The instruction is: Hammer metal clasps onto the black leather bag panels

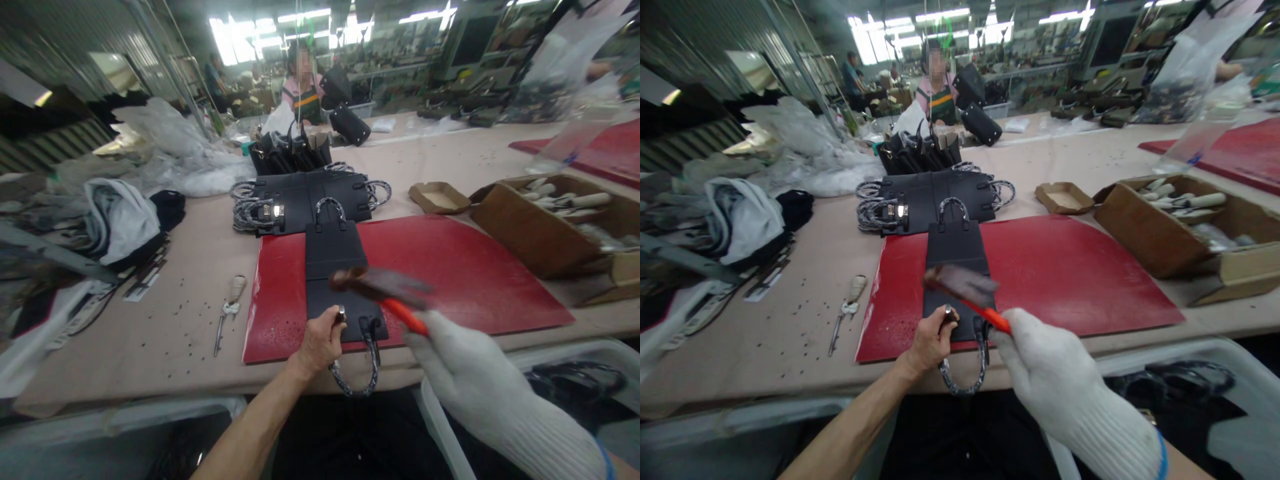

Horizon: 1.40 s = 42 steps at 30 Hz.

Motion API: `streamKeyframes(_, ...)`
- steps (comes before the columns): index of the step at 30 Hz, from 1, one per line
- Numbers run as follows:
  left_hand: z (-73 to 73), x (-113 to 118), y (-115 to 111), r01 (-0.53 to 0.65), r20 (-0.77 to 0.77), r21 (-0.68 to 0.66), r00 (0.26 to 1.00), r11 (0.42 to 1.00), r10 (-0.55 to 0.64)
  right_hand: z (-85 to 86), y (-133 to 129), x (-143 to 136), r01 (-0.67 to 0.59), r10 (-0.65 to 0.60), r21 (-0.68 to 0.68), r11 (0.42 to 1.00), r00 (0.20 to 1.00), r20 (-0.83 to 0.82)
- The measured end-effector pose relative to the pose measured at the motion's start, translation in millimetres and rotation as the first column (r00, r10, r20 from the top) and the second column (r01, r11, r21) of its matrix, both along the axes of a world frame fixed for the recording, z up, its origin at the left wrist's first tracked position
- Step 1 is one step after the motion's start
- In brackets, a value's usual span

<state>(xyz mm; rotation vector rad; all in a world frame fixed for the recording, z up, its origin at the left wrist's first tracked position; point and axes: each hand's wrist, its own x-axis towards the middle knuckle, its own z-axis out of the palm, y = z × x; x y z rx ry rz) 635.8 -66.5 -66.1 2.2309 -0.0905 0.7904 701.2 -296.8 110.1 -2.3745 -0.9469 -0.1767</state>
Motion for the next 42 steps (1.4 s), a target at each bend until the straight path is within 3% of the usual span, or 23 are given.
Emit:
streamKeyframes(3,-2.0,0,0,0.008,-0.016,0.006,1.0,1.0,-0.008,0.5,0,6,-0.032,0.029,-0.151,0.988,0.999,-0.022)
streamKeyframes(8,-4.2,0,2,-0.002,-0.02,0.04,1.0,0.999,0.003,10.0,-1,-1,0.011,-0.008,0.047,0.999,0.999,-0.054)
streamKeyframes(12,-4.1,0,1,0.007,-0.015,0.043,1.0,0.999,-0.006,-12.7,-5,-3,-0.065,0.052,-0.211,0.975,0.996,-0.068)
streamKeyframes(15,-2.3,-1,1,0.005,-0.006,0.033,1.0,0.999,-0.004,-23.0,-7,9,-0.033,0.001,-0.209,0.977,0.988,-0.152)
streamKeyframes(19,3.8,-2,3,0.013,-0.024,0.01,1.0,1.0,-0.013,-38.6,6,35,0.168,-0.223,-0.263,0.95,0.956,-0.193)
streamKeyframes(23,11.5,-4,3,0.051,-0.081,-0.029,0.995,0.998,-0.053,-73.4,34,56,0.18,-0.294,-0.344,0.921,0.903,-0.314)
streamKeyframes(28,16.4,-6,2,0.02,-0.062,-0.086,0.998,0.996,-0.025,-107.5,60,64,0.185,-0.333,-0.406,0.895,0.883,-0.332)
streamKeyframes(33,14.0,-9,4,0.002,-0.067,-0.085,0.998,0.996,-0.008,-114.9,66,67,0.198,-0.378,-0.464,0.863,0.863,-0.334)
streamKeyframes(39,10.6,-12,6,0.032,0.056,-0.001,0.998,0.999,-0.032,-117.1,66,79,0.165,-0.381,-0.494,0.854,0.844,-0.377)
streamKeyframes(42,13.8,-12,7,-0.05,-0.014,-0.049,0.999,0.998,0.049,-117.6,66,79,0.166,-0.391,-0.504,0.848,0.838,-0.381)
